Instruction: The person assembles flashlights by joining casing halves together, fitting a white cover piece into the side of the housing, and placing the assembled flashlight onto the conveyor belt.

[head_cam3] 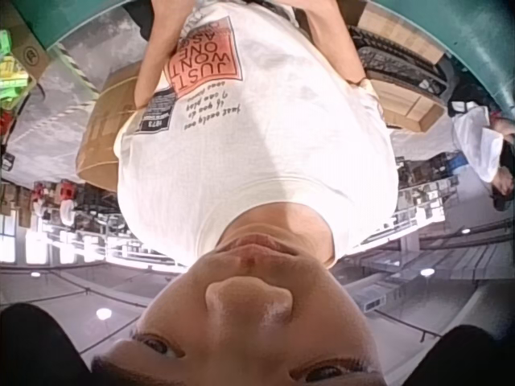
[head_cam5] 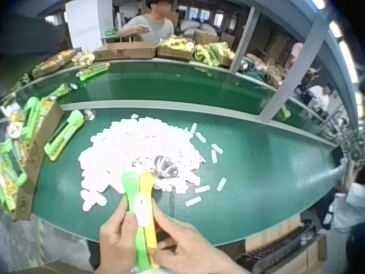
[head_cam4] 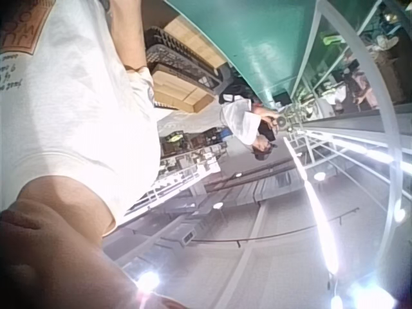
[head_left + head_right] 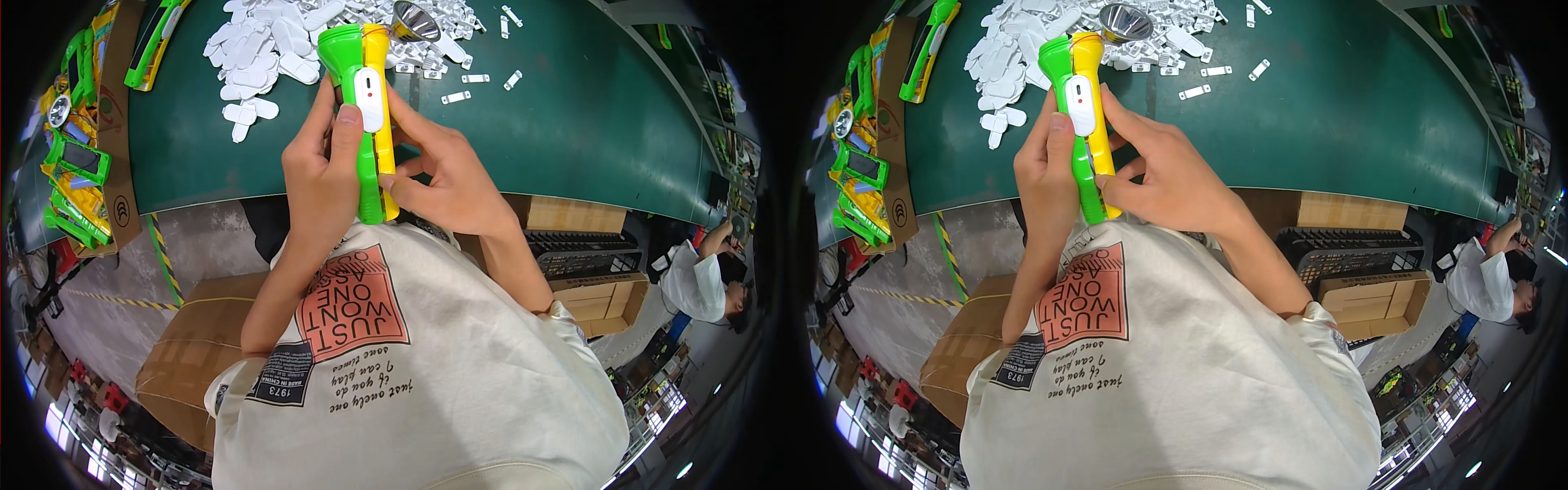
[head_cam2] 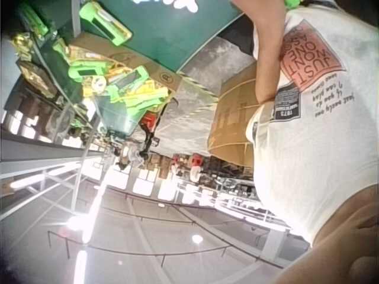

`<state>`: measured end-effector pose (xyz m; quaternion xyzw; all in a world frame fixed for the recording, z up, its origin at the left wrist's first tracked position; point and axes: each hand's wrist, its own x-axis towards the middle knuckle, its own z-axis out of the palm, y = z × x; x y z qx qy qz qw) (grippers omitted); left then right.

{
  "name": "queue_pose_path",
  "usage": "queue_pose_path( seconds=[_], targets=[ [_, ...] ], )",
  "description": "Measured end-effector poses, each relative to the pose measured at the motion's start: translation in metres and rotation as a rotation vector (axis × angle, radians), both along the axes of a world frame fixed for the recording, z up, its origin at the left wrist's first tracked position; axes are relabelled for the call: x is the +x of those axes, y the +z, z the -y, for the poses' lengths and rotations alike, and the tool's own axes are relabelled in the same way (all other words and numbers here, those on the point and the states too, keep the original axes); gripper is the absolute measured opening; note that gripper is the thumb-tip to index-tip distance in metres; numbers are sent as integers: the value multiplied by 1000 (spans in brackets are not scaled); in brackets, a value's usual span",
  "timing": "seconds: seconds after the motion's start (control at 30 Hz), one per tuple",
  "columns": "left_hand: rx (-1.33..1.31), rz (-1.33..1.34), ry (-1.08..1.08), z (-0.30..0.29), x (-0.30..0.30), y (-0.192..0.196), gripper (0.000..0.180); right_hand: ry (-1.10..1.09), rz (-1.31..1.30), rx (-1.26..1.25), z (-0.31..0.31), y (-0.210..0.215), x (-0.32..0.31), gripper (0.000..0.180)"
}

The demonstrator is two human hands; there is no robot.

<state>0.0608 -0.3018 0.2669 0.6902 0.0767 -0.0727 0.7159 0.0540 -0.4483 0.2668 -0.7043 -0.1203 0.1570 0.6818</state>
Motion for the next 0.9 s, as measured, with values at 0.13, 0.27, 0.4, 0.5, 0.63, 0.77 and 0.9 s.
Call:
queue_pose_path(
  seconds=[0.13,0.27,0.4,0.5,0.63,0.77,0.9],
  targets=[
    [20,44,17,2,0,-5,47,-16,-28,-29,-1,3,1,85],
    [53,85,21,3,-1,-9,49,-50,-24,-130,-5,9,1,91],
    [90,89,7,4,-2,-6,49,-51,17,-184,-4,10,-1,91],
    [99,103,10,4,-1,-7,51,1,-8,-251,-3,13,-2,92],
    [140,149,23,3,-1,-10,50,6,43,-198,-5,12,-2,91],
    [156,147,51,4,-1,-6,49,50,60,-96,-2,10,-2,91],
    [155,150,69,3,-2,-7,49,73,-1,-16,4,5,-1,88]
  ],
)
